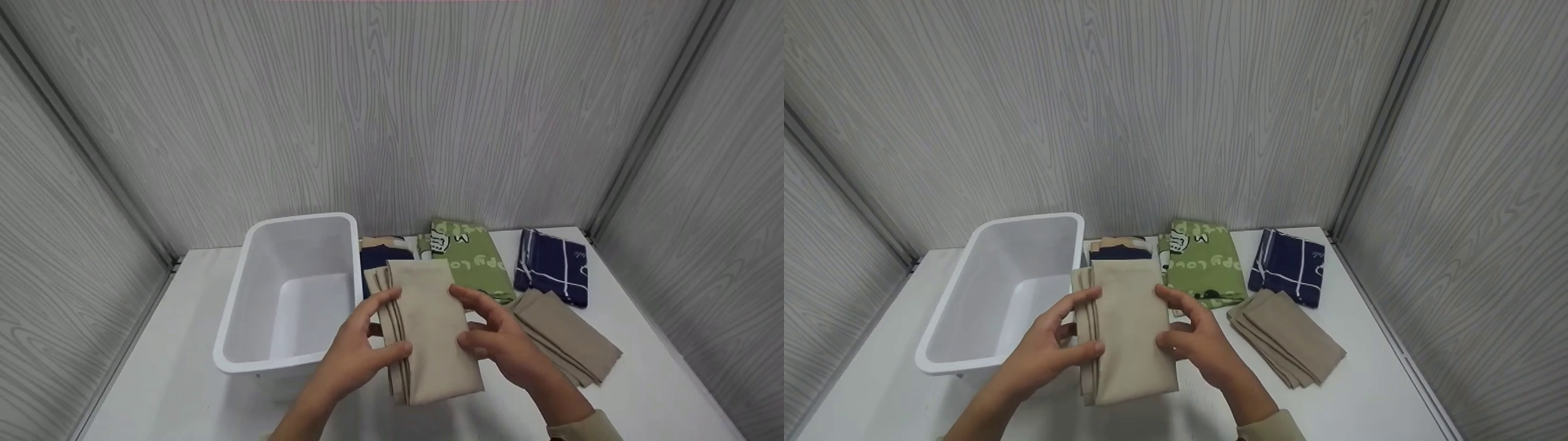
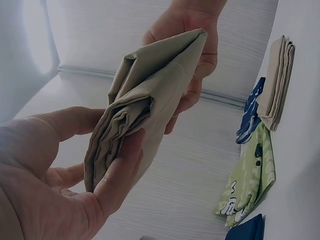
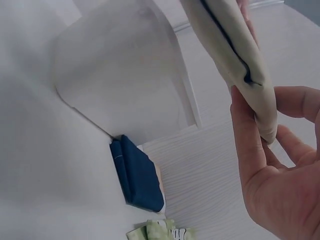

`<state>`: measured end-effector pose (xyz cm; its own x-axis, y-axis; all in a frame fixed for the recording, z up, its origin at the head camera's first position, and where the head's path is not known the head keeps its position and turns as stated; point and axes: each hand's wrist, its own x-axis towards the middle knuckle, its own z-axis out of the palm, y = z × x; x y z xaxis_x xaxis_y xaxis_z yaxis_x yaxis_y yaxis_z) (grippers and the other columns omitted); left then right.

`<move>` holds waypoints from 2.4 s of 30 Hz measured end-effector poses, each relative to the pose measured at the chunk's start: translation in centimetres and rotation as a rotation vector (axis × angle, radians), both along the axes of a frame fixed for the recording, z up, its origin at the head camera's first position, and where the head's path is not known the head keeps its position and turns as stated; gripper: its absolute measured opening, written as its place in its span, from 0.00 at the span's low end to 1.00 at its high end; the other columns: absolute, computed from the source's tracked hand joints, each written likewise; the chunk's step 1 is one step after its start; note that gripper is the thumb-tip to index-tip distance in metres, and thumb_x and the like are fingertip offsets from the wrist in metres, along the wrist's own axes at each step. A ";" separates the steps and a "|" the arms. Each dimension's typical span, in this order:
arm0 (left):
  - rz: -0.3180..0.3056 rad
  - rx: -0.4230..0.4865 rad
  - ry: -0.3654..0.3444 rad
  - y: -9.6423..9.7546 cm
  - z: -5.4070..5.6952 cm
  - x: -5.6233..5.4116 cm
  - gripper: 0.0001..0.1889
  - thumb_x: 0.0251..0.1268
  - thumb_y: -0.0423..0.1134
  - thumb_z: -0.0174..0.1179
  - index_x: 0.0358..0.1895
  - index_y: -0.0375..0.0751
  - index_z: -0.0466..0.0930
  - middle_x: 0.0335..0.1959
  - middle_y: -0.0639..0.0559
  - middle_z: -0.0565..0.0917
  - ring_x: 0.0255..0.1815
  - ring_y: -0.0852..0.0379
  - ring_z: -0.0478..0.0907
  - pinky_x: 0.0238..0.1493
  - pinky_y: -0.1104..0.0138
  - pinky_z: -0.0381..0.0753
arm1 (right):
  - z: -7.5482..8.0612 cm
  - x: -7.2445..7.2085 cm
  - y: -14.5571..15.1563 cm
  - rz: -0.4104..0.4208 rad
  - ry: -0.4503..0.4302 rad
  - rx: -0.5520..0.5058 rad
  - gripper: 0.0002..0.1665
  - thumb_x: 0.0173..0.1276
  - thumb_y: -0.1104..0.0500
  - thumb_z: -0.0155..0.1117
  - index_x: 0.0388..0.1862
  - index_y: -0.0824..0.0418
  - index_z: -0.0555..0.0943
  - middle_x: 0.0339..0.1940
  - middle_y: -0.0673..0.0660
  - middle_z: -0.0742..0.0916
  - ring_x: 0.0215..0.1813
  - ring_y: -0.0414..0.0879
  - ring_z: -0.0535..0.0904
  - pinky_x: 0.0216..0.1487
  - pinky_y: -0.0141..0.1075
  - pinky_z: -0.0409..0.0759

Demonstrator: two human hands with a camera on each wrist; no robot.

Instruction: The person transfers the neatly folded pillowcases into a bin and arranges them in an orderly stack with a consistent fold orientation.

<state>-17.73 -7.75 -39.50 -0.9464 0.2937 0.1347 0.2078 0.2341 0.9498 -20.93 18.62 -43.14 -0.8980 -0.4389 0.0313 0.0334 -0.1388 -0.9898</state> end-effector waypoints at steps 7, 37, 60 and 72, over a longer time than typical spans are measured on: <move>-0.003 0.064 -0.069 -1.4 0.6 -0.5 0.39 0.59 0.43 0.71 0.74 0.49 0.64 0.67 0.40 0.68 0.51 0.44 0.77 0.43 0.58 0.85 | 1.2 -0.6 -1.3 0.006 0.023 0.015 0.45 0.62 0.71 0.63 0.78 0.56 0.62 0.70 0.64 0.66 0.56 0.54 0.81 0.45 0.47 0.84; -0.059 0.261 -0.176 -8.1 -0.1 -4.1 0.42 0.60 0.31 0.68 0.77 0.44 0.57 0.74 0.38 0.58 0.58 0.44 0.79 0.45 0.56 0.86 | 3.1 -4.1 -7.1 0.053 0.039 0.044 0.45 0.59 0.68 0.65 0.76 0.51 0.66 0.69 0.60 0.69 0.52 0.53 0.81 0.44 0.50 0.85; -0.002 0.197 -0.201 -12.5 -0.8 -5.2 0.41 0.61 0.31 0.68 0.76 0.46 0.59 0.72 0.40 0.62 0.56 0.47 0.80 0.46 0.56 0.85 | 3.0 -5.4 -11.4 0.058 0.021 0.072 0.44 0.57 0.69 0.66 0.74 0.54 0.68 0.69 0.61 0.71 0.56 0.57 0.78 0.41 0.53 0.86; -0.015 0.209 -0.218 -14.2 -1.3 -5.8 0.41 0.62 0.30 0.67 0.76 0.45 0.58 0.71 0.40 0.61 0.55 0.47 0.80 0.46 0.55 0.85 | 2.8 -5.8 -13.1 0.052 0.014 0.093 0.44 0.55 0.70 0.66 0.73 0.53 0.70 0.67 0.61 0.72 0.53 0.57 0.80 0.39 0.53 0.86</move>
<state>-23.48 -21.95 -40.76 -0.9554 0.2950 -0.0126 -0.0046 0.0277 0.9996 -26.71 5.55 -40.35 -0.8737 -0.4864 0.0008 0.0243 -0.0453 -0.9987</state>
